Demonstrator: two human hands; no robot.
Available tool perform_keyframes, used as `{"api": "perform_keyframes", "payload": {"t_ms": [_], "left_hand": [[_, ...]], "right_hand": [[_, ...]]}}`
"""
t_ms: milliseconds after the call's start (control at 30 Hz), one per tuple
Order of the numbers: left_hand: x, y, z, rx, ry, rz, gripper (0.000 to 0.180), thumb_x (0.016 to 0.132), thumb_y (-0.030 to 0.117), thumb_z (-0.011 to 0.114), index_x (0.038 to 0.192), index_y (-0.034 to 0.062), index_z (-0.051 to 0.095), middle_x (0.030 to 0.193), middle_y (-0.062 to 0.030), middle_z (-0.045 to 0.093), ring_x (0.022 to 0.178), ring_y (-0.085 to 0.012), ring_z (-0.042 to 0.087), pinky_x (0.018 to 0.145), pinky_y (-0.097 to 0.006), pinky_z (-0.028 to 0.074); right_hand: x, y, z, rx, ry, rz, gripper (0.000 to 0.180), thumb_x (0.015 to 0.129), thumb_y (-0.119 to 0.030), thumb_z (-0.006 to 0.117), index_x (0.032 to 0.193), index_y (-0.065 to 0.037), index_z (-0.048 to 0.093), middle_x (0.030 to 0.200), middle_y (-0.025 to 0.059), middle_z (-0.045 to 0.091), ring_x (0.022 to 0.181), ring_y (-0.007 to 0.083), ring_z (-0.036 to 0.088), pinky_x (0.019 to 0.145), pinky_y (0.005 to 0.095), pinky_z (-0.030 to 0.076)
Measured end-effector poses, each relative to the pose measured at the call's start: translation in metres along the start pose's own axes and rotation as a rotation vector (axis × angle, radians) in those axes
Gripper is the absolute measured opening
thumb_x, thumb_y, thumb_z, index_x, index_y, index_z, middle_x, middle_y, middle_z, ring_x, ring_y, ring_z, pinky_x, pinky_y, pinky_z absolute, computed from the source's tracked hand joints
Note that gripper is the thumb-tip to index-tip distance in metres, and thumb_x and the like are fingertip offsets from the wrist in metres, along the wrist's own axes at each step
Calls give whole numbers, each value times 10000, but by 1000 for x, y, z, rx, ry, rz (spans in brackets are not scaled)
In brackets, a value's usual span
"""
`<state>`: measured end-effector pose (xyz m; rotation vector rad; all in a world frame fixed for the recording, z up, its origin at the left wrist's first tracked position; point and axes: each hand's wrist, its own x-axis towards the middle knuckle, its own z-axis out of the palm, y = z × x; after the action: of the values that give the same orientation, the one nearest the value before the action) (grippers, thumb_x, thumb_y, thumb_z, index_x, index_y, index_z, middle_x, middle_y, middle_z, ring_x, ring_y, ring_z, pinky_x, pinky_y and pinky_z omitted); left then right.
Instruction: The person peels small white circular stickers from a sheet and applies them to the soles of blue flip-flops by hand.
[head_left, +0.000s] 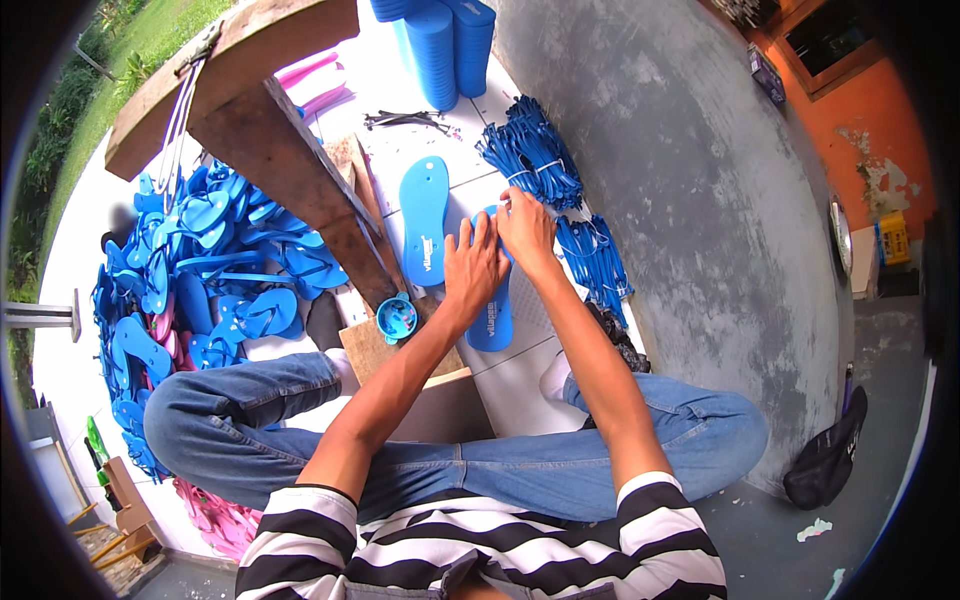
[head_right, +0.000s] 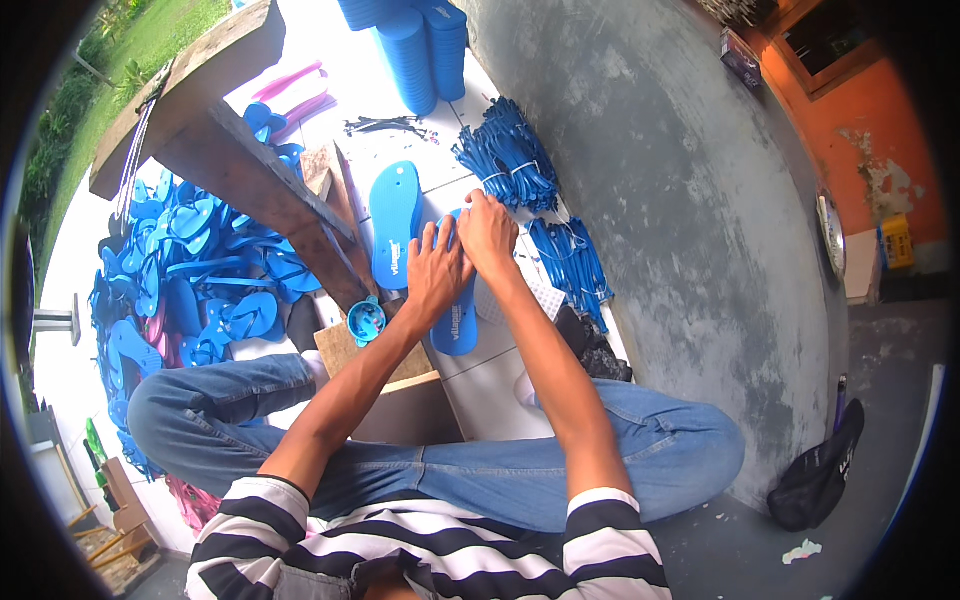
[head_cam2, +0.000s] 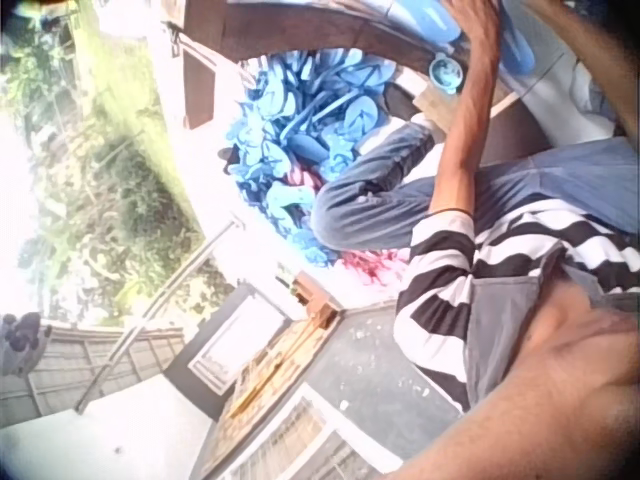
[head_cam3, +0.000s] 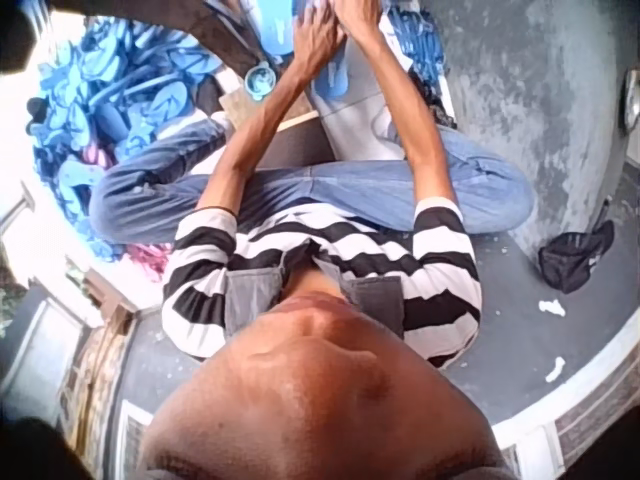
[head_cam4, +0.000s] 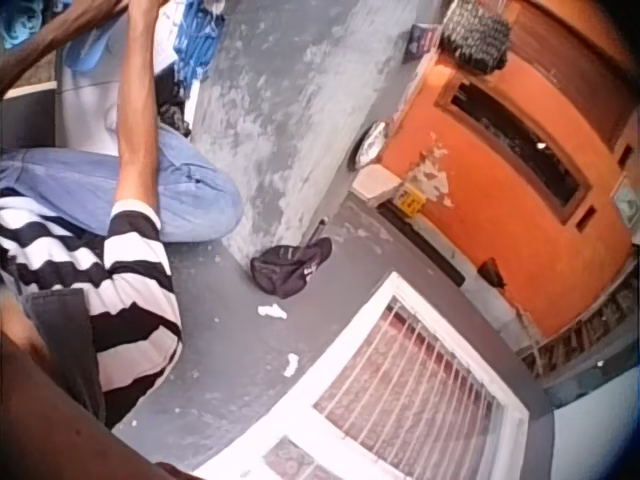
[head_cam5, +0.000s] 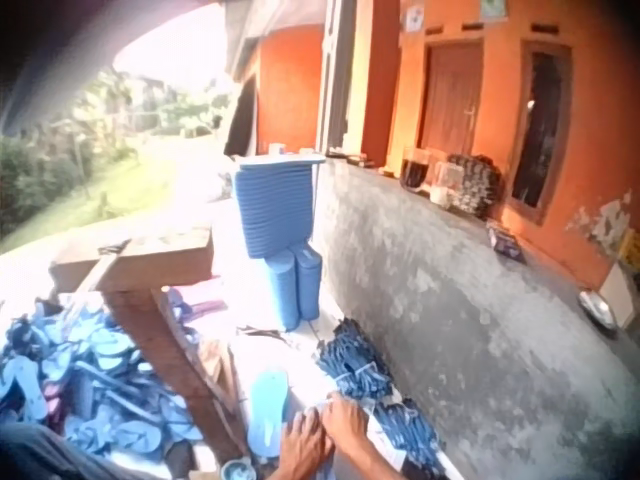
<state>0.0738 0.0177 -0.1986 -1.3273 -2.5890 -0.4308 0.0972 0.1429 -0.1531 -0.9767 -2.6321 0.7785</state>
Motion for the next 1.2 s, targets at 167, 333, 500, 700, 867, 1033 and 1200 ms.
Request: {"api": "perform_keyframes", "payload": {"t_ms": [167,333,500,700,867,1033,1200], "left_hand": [[0,0,-1,-108,-29,-19,594,831,336,609,1368,88,555,1414,-138,494,1204,-388,475,934,-471,419],[1,5,-4,-89,-61,-40,732,810,438,658,1420,71,487,1442,-167,451,1186,-405,469,937,-474,424],[5,15,-18,-89,-194,-103,921,725,489,767,1458,54,420,1447,-263,399,1184,-434,462,960,-476,450],[23,8,-31,-345,-347,-273,929,700,467,794,1469,103,423,1437,-312,390,1197,-466,482,969,-508,485],[45,-17,-50,-320,-217,-291,885,703,460,786,1468,167,452,1467,-290,390,1257,-462,470,992,-510,481],[63,-73,-45,-170,-86,-288,825,719,409,776,1462,225,468,1487,-275,380,1280,-457,450,1025,-499,457],[68,-101,-23,-110,-121,-330,845,708,389,801,1465,233,459,1503,-261,348,1322,-444,398,1051,-498,433]], "right_hand": [[9,2,-9,165,42,25,228,890,-224,637,1056,-68,656,988,150,719,945,362,681,820,460,529],[15,13,-10,267,38,69,209,884,-217,631,1015,-59,672,951,143,723,923,345,691,796,432,535],[12,17,-3,266,6,90,241,890,-228,657,1041,-42,681,952,145,733,912,308,710,810,397,543],[16,20,-4,345,45,54,230,892,-204,641,1048,-38,673,957,147,722,902,309,702,794,399,540],[23,10,-21,490,119,23,200,907,-162,634,1045,-22,667,938,146,715,844,261,699,746,365,545],[23,14,-16,572,92,18,205,918,-160,623,1058,-15,662,927,134,716,791,226,694,709,346,540],[21,30,0,602,25,33,216,912,-156,624,1072,-14,657,912,137,713,759,213,693,661,332,529]]}}
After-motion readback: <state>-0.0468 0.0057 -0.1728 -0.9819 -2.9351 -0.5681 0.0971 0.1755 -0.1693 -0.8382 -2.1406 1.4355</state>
